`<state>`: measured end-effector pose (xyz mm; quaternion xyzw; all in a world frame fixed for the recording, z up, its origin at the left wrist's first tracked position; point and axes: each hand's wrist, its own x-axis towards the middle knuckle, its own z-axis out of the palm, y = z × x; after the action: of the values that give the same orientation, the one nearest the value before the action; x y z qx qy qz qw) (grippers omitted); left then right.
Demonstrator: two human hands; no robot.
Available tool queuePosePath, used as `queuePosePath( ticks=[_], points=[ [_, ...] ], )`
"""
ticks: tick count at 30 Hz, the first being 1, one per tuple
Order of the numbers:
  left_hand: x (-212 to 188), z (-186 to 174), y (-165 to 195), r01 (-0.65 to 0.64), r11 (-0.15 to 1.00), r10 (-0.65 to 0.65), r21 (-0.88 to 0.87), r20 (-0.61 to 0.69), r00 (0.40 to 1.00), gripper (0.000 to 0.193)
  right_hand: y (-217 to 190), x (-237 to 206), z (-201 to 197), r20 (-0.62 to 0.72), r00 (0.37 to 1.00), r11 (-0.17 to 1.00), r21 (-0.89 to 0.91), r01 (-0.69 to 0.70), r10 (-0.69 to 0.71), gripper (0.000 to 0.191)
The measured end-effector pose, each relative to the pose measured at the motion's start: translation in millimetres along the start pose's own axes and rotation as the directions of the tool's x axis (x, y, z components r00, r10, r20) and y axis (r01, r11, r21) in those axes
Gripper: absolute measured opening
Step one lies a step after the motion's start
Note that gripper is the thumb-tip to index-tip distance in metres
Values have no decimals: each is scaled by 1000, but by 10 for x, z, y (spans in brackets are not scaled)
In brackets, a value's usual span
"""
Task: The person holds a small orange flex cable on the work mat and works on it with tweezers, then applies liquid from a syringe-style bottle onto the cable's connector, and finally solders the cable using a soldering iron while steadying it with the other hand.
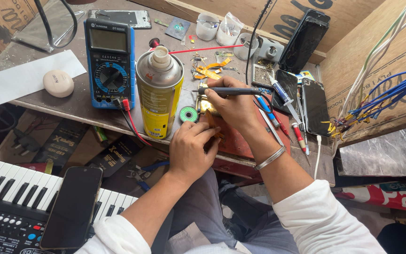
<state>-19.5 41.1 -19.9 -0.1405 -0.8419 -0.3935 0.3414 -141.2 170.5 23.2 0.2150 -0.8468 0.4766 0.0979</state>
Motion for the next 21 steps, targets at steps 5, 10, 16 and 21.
queuePosePath(
  ticks=[5,10,16,21],
  points=[
    [3,-7,6,-5,1000,5,0,-5,1000,27,-69,-16,-18,4,999,999,7,-35,35,19],
    [10,-57,25,25,999,-24,-29,41,999,24,-210,-152,-175,-54,998,997,77,-5,10,16],
    [-33,-67,8,9,1000,-8,-29,20,1000,24,-367,-831,-542,-198,963,976,-157,153,-183,16],
    [-80,-95,10,23,999,-22,-24,39,999,24,-380,-1410,-643,-156,984,995,-69,78,-87,25]
  ],
)
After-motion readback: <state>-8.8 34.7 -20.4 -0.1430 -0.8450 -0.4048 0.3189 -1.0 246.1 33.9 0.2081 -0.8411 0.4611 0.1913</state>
